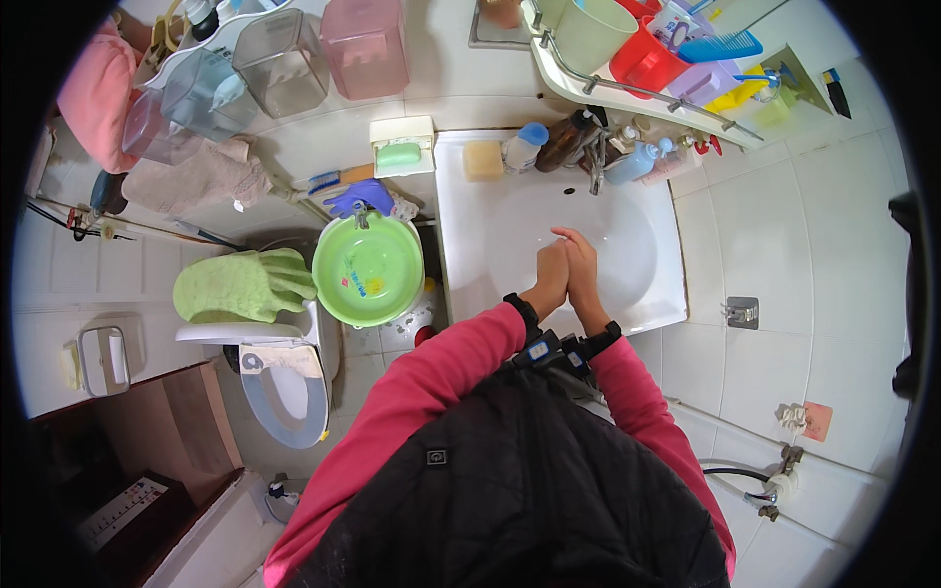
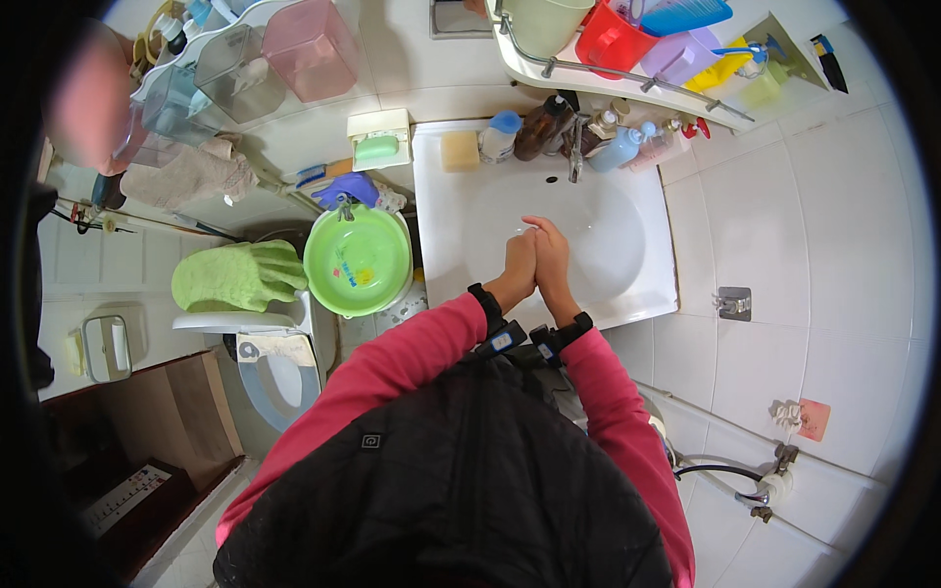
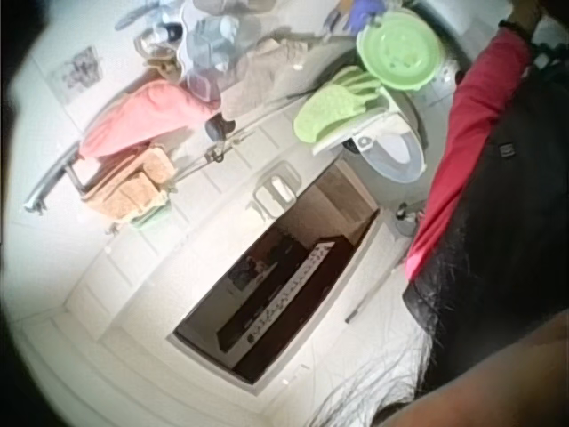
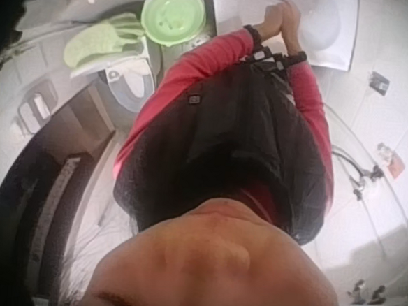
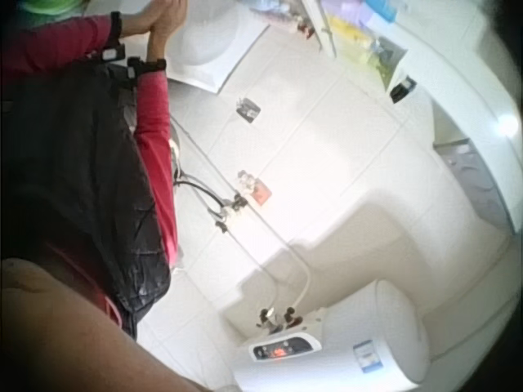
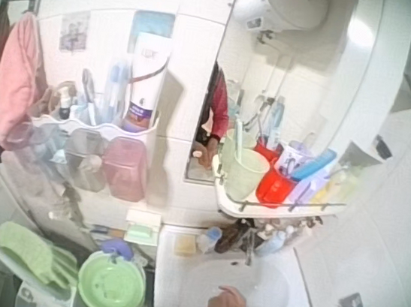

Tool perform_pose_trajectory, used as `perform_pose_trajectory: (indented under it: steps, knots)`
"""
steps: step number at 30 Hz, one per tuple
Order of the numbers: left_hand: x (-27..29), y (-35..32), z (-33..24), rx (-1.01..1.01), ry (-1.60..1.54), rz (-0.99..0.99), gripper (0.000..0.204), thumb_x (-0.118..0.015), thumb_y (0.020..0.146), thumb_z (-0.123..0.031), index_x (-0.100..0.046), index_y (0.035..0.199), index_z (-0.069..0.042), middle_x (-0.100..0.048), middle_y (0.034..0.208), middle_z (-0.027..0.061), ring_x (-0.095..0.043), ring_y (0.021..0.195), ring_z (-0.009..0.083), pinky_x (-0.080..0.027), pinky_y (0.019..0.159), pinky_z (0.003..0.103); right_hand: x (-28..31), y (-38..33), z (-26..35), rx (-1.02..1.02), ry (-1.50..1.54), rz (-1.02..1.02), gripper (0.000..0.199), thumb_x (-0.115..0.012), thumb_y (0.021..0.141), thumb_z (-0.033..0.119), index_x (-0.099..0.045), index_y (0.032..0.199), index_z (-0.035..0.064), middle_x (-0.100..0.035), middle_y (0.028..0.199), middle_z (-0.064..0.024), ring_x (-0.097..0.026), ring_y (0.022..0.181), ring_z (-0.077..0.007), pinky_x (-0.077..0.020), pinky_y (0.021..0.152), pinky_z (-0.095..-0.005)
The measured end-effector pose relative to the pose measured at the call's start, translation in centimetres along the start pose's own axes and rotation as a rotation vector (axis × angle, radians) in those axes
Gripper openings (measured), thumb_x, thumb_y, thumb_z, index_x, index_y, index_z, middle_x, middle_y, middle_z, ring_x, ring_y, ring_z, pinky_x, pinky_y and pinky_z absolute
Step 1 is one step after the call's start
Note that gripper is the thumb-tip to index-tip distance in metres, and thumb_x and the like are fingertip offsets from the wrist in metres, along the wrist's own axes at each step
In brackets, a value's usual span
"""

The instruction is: The person moves from a bathroom to a bedroom and then to a balcony. On the balcony, they retrieve a long metal pole and a white cleaning pad, then attach the pad to the pole by wrapping and securing it with a strap. The person repeatedly adjusts the pad and strap to ensure it is firmly attached.

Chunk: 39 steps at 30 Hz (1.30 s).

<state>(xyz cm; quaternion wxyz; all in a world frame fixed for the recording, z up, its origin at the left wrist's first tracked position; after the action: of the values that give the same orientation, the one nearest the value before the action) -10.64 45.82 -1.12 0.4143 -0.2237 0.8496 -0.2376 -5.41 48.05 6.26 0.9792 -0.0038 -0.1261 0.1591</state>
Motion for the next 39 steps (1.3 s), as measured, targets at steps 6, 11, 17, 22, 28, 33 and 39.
perform_pose_trajectory:
  steps: [6,11,17,22,28,33,39]
  knots:
    - [0.4,0.4,0.1,0.012,0.01,0.003,0.028,-0.049,0.095,-0.025,-0.06,0.085,-0.001,-0.062,0.083,0.0088,-0.061,0.076,0.0192,-0.047,0.06,0.037,-0.5,0.1,0.3,0.036,-0.015,-0.025,0.034,-0.041,0.091,0.012,-0.069,0.107,0.0004,-0.067,0.089,-0.0078,-0.059,0.082,-0.0148,-0.0478,0.079,-0.0282]
    - [0.1,0.0,-0.9,0.026,0.043,-0.029,0.029,-0.048,0.096,-0.026,-0.06,0.085,-0.002,-0.062,0.082,0.0073,-0.059,0.073,0.0187,-0.046,0.059,0.036,-0.5,0.1,0.4,0.002,-0.022,-0.008,0.035,-0.04,0.091,0.012,-0.068,0.108,-0.0004,-0.067,0.089,-0.0087,-0.06,0.083,-0.0151,-0.0479,0.079,-0.0282]
    - [-0.2,-1.6,-2.6,0.029,0.1,-0.015,0.031,-0.05,0.098,-0.032,-0.06,0.085,-0.005,-0.061,0.081,0.0057,-0.058,0.068,0.0187,-0.045,0.057,0.035,-1.4,0.5,0.0,-0.012,-0.042,0.004,0.036,-0.042,0.096,0.018,-0.067,0.115,-0.0001,-0.067,0.092,-0.009,-0.061,0.087,-0.0159,-0.0483,0.081,-0.0279]
    - [1.1,-2.4,-5.9,0.158,-0.062,0.154,0.044,-0.053,0.098,-0.052,-0.066,0.106,-0.011,-0.065,0.089,0.0031,-0.064,0.077,0.018,-0.052,0.068,0.031,-0.7,0.9,0.1,-0.259,0.083,-0.143,0.041,-0.05,0.102,0.034,-0.062,0.123,0.0013,-0.068,0.097,-0.0047,-0.063,0.089,-0.0133,-0.049,0.085,-0.027]
    - [5.9,-4.7,-10.6,0.063,0.239,0.325,0.036,-0.051,0.102,-0.03,-0.061,0.13,-0.01,-0.065,0.114,0.0038,-0.063,0.102,0.0167,-0.05,0.091,0.039,0.5,-0.6,0.3,-0.442,0.189,0.205,0.025,-0.061,0.098,0.024,-0.063,0.111,0.0023,-0.069,0.096,-0.0053,-0.065,0.085,-0.0131,-0.0516,0.08,-0.0266]
    - [9.9,-5.2,-11.7,-0.106,0.232,0.02,0.032,-0.047,0.103,-0.022,-0.061,0.13,-0.014,-0.065,0.112,0.0039,-0.063,0.097,0.0156,-0.051,0.085,0.036,-0.6,-0.1,1.7,-0.04,0.165,-0.093,0.017,-0.061,0.097,0.015,-0.062,0.108,0.0017,-0.069,0.094,-0.0053,-0.064,0.081,-0.0109,-0.0507,0.079,-0.0249]
    - [10.2,-7.9,-12.6,-0.106,0.322,0.246,0.025,-0.047,0.103,-0.021,-0.068,0.114,-0.013,-0.066,0.099,-0.0019,-0.063,0.093,0.0113,-0.049,0.079,0.031,-4.7,-0.6,3.7,0.067,-0.254,0.156,0.038,-0.064,0.093,0.013,-0.059,0.13,0.0088,-0.066,0.121,-0.0096,-0.062,0.11,-0.0177,-0.0501,0.092,-0.0325]
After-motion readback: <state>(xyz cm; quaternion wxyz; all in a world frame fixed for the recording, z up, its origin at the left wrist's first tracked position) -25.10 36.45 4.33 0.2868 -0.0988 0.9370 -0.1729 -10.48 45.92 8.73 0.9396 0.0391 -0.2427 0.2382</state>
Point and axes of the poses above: each hand's wrist, its own y-axis towards the middle knuckle, its own x-axis out of the back of the hand, z = x × y, the point moved 3 cm from there along y, towards the middle knuckle
